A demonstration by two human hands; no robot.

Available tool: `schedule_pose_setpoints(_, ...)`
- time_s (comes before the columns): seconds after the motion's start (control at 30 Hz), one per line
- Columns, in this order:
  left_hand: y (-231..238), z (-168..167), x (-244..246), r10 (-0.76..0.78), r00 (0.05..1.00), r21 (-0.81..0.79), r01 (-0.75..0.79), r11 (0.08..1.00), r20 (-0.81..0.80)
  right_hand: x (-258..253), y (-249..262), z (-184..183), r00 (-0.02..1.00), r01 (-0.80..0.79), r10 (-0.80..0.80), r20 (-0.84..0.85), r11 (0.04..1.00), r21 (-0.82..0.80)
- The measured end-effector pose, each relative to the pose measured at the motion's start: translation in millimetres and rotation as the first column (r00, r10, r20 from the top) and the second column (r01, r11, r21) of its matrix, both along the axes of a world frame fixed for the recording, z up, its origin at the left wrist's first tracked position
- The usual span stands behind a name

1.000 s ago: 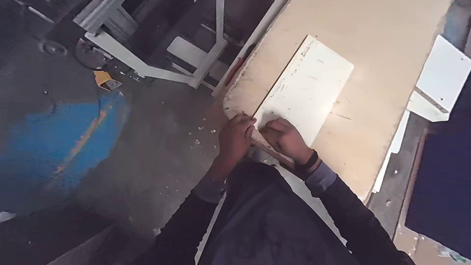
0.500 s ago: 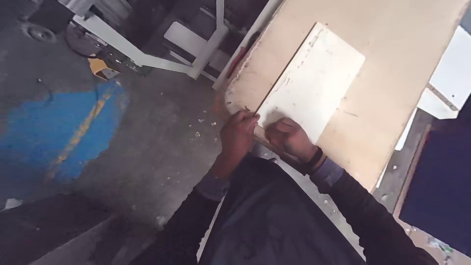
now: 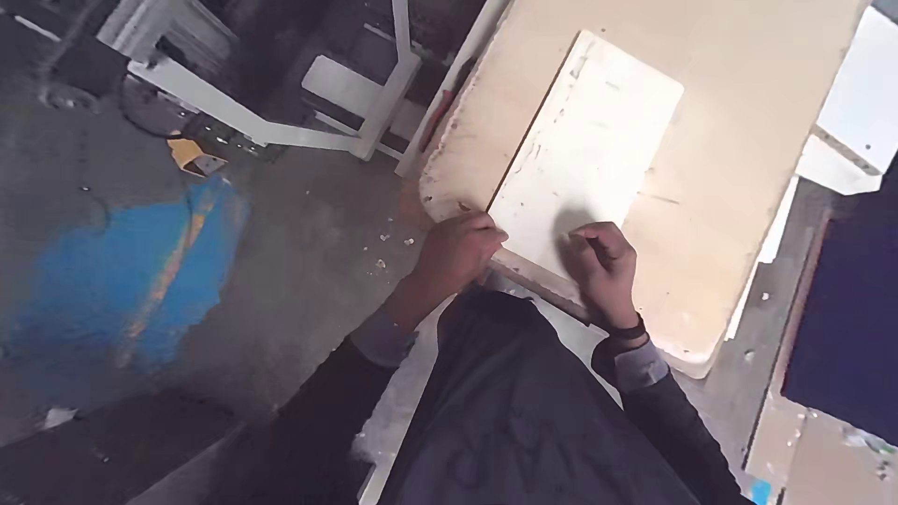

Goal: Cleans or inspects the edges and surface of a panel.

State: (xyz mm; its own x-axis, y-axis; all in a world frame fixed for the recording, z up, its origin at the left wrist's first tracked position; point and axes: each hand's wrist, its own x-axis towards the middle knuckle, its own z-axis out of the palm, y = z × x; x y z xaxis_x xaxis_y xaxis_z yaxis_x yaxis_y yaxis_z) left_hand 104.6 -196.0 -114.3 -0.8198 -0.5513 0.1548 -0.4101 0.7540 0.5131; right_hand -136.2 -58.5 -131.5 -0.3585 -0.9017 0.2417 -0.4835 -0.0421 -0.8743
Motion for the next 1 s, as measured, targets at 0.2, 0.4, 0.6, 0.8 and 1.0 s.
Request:
schedule_pose_setpoints(0.2,-9.8,17.7,-18.5,-0.293,0.950,-0.030,0.298,0.954,0.102,-16.4,15.6,0.1,0.999,-0.037,0.038,0.019,0.999,-0.031)
schedule_pose_setpoints(0.4,-15.1,28.1,-45.4,-0.477,0.859,0.002,0.486,0.874,0.185,-33.0,24.8,9.1,0.995,-0.058,0.058,0.079,0.998,-0.004)
schedule_pose_setpoints(0.6,-16.7,42.7,-67.8,-0.570,0.727,0.030,0.607,0.794,0.384,-34.3,30.9,6.7,0.992,-0.004,0.006,0.125,1.000,-0.016)
schedule_pose_setpoints(0.8,-14.0,50.4,-75.3,-0.618,0.638,0.006,0.694,0.720,0.458,-28.9,26.6,5.6,0.981,0.068,-0.061,0.184,0.997,-0.028)
schedule_pose_setpoints(1.0,-14.3,46.1,-81.1,-0.640,0.598,0.006,0.728,0.685,0.482,-25.6,26.7,5.7,0.971,0.092,-0.080,0.226,0.995,-0.041)
